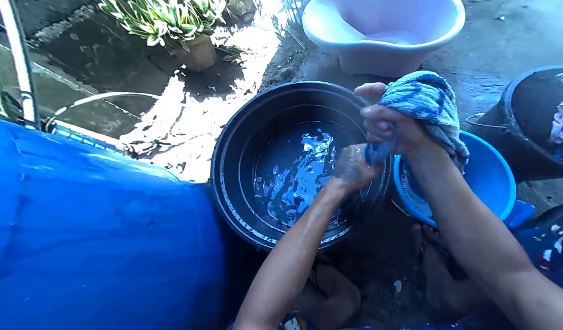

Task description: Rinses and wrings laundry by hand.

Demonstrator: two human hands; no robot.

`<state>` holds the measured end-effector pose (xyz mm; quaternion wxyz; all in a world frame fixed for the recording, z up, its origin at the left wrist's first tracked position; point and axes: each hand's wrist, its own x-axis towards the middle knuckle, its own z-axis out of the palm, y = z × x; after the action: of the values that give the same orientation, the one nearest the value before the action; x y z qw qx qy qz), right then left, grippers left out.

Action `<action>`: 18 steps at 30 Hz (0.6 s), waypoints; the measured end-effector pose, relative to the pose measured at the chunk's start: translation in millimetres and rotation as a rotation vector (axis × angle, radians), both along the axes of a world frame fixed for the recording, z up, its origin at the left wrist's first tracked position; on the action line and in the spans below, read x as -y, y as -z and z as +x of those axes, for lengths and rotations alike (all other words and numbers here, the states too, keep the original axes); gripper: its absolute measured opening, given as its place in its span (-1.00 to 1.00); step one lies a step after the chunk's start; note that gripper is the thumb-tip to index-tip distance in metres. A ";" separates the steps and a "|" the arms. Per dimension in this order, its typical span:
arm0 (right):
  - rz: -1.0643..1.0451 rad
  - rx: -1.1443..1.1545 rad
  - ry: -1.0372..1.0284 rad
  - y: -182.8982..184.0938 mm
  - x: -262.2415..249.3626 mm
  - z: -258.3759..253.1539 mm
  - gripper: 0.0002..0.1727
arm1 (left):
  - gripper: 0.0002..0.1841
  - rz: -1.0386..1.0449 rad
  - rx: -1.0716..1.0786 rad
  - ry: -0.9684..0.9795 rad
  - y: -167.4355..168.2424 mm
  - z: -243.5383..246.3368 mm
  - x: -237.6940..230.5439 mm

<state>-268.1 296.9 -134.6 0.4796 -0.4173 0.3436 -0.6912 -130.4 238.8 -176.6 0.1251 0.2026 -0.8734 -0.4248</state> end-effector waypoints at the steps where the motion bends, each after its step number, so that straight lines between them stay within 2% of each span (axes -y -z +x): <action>1: 0.082 -0.054 0.098 0.9 5.4 2.4 -0.69 | -0.77 -0.095 -0.028 -0.078 6.8 -2.9 -0.3; 2: 0.145 -0.100 0.190 3.0 11.0 5.1 -0.80 | -0.77 -0.174 -0.045 -0.145 14.3 -5.3 -0.6; 4: 0.254 -0.185 0.384 10.6 21.5 13.2 -0.85 | -0.72 -0.276 0.015 -0.254 25.4 -8.5 -2.6; 6: 0.382 -0.369 0.586 18.2 25.6 29.3 -0.91 | -0.64 -0.329 0.099 -0.338 32.3 -9.2 -6.5; 8: 0.531 -0.584 0.653 6.9 16.8 55.4 -0.70 | -0.64 -0.413 0.050 -0.398 47.2 -6.9 -6.8; 9: 0.547 -0.623 0.674 3.3 15.3 62.5 -0.70 | -0.67 -0.433 0.022 -0.419 53.4 -5.4 -5.9; 11: 0.471 -0.448 0.612 11.3 24.0 50.8 -0.85 | -0.69 -0.313 0.028 -0.390 45.7 -3.3 -4.9; 12: 0.369 -0.315 0.525 16.5 27.0 35.6 -0.93 | -0.68 -0.186 0.034 -0.309 35.7 -0.8 -2.3; 15: 0.108 0.006 0.088 5.9 16.4 -0.1 -0.89 | -0.70 0.274 -0.100 0.179 12.9 14.5 18.7; 17: -0.028 0.165 -0.159 -2.4 8.8 -8.9 -0.90 | -0.55 0.636 -0.122 0.510 11.1 20.3 34.2; 18: -0.103 0.241 -0.286 -2.1 5.8 -11.8 -0.92 | -0.47 0.748 -0.108 0.634 14.9 20.5 38.9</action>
<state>-279.8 291.1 -132.5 0.5886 -0.4001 0.1851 -0.6776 -109.9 199.9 -191.5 -0.0468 -0.0645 -0.6720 -0.7362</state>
